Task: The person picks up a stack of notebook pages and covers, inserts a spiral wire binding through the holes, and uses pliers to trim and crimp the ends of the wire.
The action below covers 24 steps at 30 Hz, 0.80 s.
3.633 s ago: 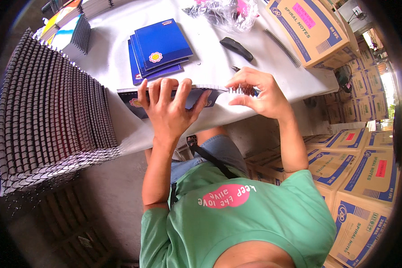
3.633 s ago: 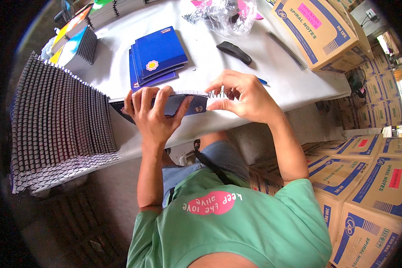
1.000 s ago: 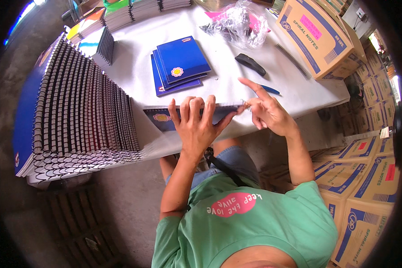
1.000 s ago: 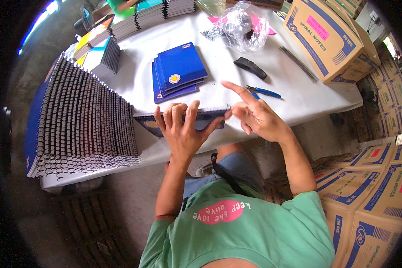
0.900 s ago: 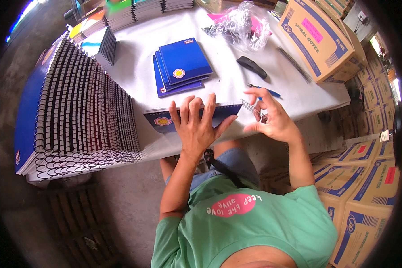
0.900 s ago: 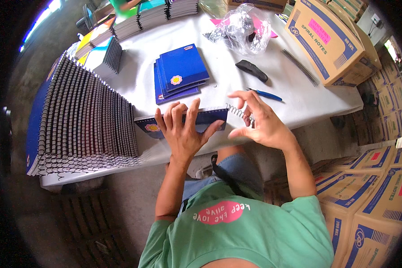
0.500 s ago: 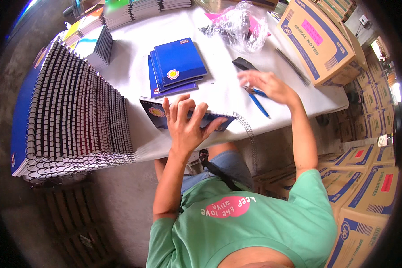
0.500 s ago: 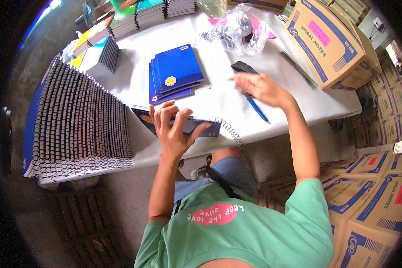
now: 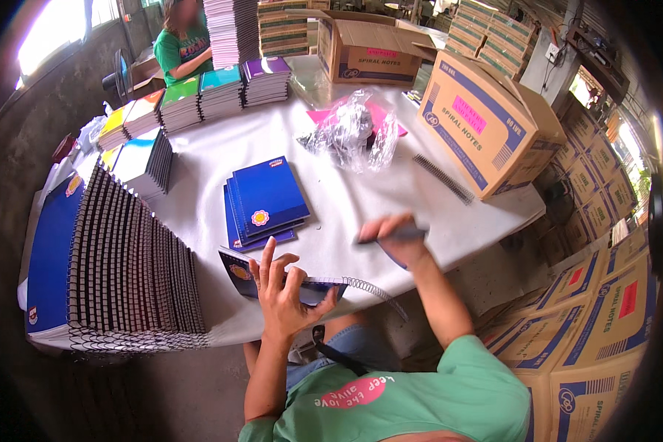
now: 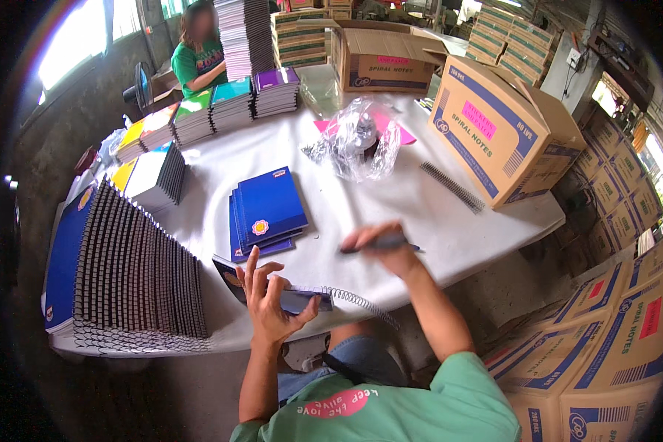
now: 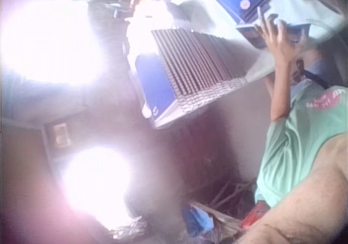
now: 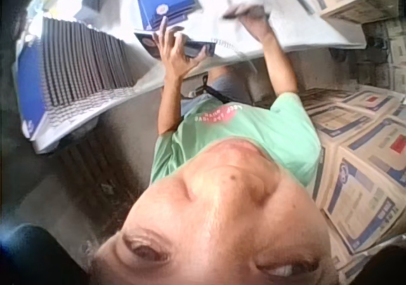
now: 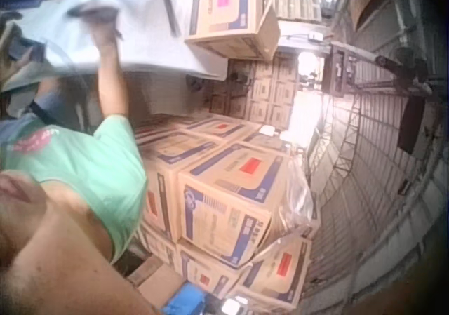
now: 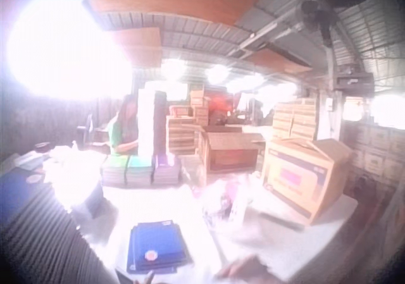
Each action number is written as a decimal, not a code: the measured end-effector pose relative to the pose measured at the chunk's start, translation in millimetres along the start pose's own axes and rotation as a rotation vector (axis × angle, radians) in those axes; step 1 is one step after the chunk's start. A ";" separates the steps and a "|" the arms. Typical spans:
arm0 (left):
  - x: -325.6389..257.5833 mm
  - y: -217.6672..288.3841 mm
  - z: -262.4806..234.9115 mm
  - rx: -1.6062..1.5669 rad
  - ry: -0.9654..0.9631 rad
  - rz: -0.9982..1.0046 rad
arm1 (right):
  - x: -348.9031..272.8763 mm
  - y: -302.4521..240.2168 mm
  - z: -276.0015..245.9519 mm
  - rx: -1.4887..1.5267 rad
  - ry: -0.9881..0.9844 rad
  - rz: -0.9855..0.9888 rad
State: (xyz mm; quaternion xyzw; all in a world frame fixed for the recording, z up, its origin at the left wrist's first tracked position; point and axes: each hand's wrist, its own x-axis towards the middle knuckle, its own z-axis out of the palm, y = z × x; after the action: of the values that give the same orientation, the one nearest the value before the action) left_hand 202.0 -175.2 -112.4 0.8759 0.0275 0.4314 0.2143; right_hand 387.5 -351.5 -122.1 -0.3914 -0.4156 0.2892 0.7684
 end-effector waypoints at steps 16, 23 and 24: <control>-5.1 -1.1 -7.4 -0.013 -0.051 -0.009 | 12.3 -7.1 38.7 -0.687 -0.242 0.031; -7.7 -3.5 -5.2 -0.131 0.007 -0.049 | 25.0 0.7 53.2 -0.838 -0.012 0.125; -9.9 -5.0 -4.7 -0.176 0.005 -0.048 | 24.2 2.3 58.5 -0.388 -0.123 -0.063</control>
State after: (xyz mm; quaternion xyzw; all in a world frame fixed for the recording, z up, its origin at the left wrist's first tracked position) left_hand 192.9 -171.3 -119.2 0.8517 0.0111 0.4292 0.3005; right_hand 348.4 -310.6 -93.7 -0.5005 -0.5219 0.2028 0.6603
